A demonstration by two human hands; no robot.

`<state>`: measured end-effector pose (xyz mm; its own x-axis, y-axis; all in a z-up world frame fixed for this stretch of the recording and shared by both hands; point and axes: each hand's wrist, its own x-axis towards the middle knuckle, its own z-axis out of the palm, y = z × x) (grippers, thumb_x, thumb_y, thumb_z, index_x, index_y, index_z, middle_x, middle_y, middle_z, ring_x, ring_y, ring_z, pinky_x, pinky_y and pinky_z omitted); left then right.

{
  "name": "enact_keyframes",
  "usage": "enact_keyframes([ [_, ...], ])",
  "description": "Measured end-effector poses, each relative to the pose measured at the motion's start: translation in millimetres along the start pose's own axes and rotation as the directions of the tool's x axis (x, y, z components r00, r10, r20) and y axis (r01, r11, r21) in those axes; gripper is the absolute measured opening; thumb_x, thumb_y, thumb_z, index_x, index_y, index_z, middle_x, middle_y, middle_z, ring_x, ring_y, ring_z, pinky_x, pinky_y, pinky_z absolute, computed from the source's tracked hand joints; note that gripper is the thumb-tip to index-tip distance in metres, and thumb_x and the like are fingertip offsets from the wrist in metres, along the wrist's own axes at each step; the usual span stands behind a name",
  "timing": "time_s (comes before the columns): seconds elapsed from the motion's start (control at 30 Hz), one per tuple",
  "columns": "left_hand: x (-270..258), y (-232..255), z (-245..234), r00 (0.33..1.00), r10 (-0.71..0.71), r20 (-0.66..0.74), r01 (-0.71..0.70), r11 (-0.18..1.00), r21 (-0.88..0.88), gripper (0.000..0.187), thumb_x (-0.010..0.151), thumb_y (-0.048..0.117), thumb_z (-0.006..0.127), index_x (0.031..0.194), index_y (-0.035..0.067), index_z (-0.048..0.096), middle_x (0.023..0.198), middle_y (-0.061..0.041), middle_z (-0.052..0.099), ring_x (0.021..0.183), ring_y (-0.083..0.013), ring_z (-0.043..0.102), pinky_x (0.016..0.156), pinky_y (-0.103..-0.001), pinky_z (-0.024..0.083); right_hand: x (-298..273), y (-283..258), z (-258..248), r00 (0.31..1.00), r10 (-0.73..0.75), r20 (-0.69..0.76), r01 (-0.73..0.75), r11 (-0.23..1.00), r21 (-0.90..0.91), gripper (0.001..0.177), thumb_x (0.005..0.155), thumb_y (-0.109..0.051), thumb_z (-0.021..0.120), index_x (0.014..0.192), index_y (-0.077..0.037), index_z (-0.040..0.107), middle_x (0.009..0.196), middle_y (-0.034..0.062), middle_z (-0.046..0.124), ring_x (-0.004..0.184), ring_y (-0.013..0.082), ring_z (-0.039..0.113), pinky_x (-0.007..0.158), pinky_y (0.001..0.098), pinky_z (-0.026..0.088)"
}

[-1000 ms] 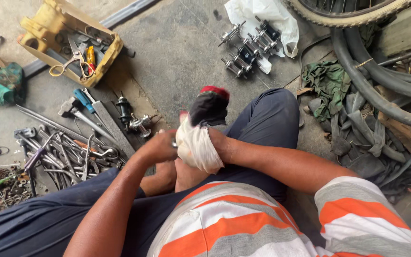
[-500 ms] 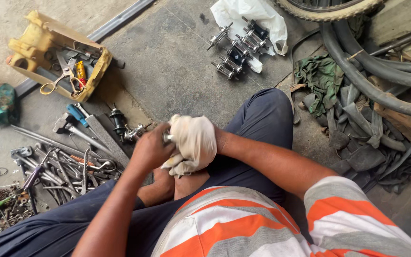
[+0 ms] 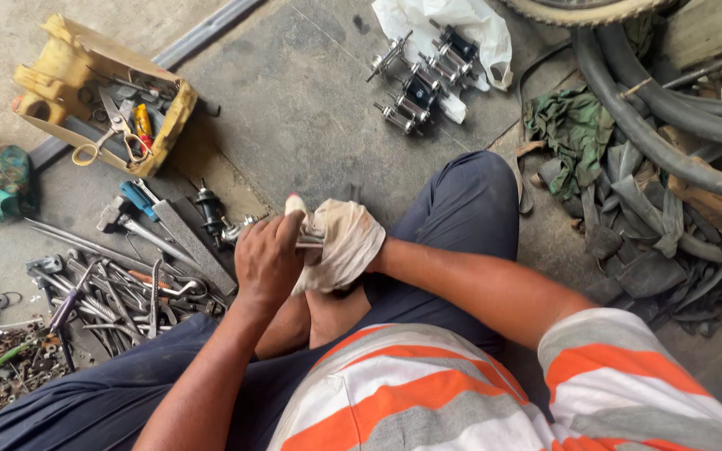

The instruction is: The person sits on the floor and wipes several cylindrical metal parts with a cloth. They handle each part individually, rotating it to clean different sides, and place the cleaned parts on a white plastic bag on the floor.

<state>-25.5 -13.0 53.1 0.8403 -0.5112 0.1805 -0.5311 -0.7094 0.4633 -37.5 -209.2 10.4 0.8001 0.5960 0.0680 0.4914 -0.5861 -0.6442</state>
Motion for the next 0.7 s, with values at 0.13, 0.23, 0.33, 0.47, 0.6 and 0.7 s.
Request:
enact_keyframes([
  [0.13,0,-9,8,0.995,-0.096,-0.013,0.094,0.991,-0.091,0.038,0.072,0.016,0.078,0.109,0.010,0.069,0.092,-0.011,0.073,0.086,-0.0368,0.070,0.077,-0.048,0.052,3,-23,-23,0.998,0.041,-0.042,-0.044,0.996,-0.078,0.042,0.091,-0.039,0.065,0.122,-0.010,0.066,0.119,0.0107,0.068,0.111,0.0253,0.063,0.096,0.0388,0.050],
  [0.23,-6,-31,24,0.864,-0.235,0.446,0.351,0.915,-0.199,0.049,0.069,0.017,0.075,0.118,0.014,0.072,0.102,-0.014,0.073,0.091,-0.0370,0.072,0.085,-0.046,0.057,-7,-35,-28,1.000,-0.016,-0.012,0.015,0.995,-0.100,0.044,0.088,-0.043,0.067,0.119,-0.010,0.067,0.115,0.0108,0.069,0.107,0.0261,0.064,0.092,0.0392,0.051],
  [0.33,-17,-41,38,0.764,-0.204,0.612,0.429,0.870,-0.245,0.072,0.071,0.039,0.096,0.114,-0.004,0.058,0.106,-0.024,0.064,0.099,-0.0410,0.069,0.084,-0.048,0.056,-14,-50,-32,0.997,-0.039,0.070,0.045,0.995,-0.088,0.047,0.085,-0.046,0.069,0.115,-0.011,0.068,0.111,0.0109,0.070,0.103,0.0268,0.065,0.089,0.0397,0.052],
  [0.47,-27,-28,37,0.890,-0.214,0.402,0.282,0.953,-0.116,0.046,0.069,0.022,0.082,0.111,0.010,0.070,0.100,-0.020,0.070,0.096,-0.0421,0.068,0.082,-0.050,0.053,13,-67,-52,0.978,0.182,0.106,-0.164,0.974,-0.157,0.050,0.080,-0.051,0.072,0.111,-0.011,0.069,0.106,0.0110,0.071,0.098,0.0278,0.066,0.085,0.0402,0.052],
  [0.6,-14,-9,27,0.985,-0.125,0.123,0.124,0.992,0.017,0.029,0.085,0.009,0.072,0.113,0.014,0.067,0.100,-0.010,0.075,0.095,-0.0334,0.073,0.083,-0.048,0.054,27,-64,-65,0.881,0.438,0.177,-0.397,0.890,-0.226,0.054,0.076,-0.056,0.074,0.106,-0.011,0.070,0.100,0.0112,0.072,0.093,0.0288,0.067,0.080,0.0408,0.053],
  [0.7,-6,-9,18,0.985,-0.076,0.153,0.092,0.991,-0.100,0.046,0.074,0.017,0.082,0.116,0.009,0.066,0.096,-0.015,0.073,0.088,-0.0366,0.071,0.074,-0.047,0.054,14,-43,-47,0.975,0.205,0.087,-0.190,0.970,-0.149,0.060,0.071,-0.058,0.077,0.104,-0.009,0.070,0.095,0.0127,0.072,0.088,0.0303,0.067,0.074,0.0434,0.053],
])
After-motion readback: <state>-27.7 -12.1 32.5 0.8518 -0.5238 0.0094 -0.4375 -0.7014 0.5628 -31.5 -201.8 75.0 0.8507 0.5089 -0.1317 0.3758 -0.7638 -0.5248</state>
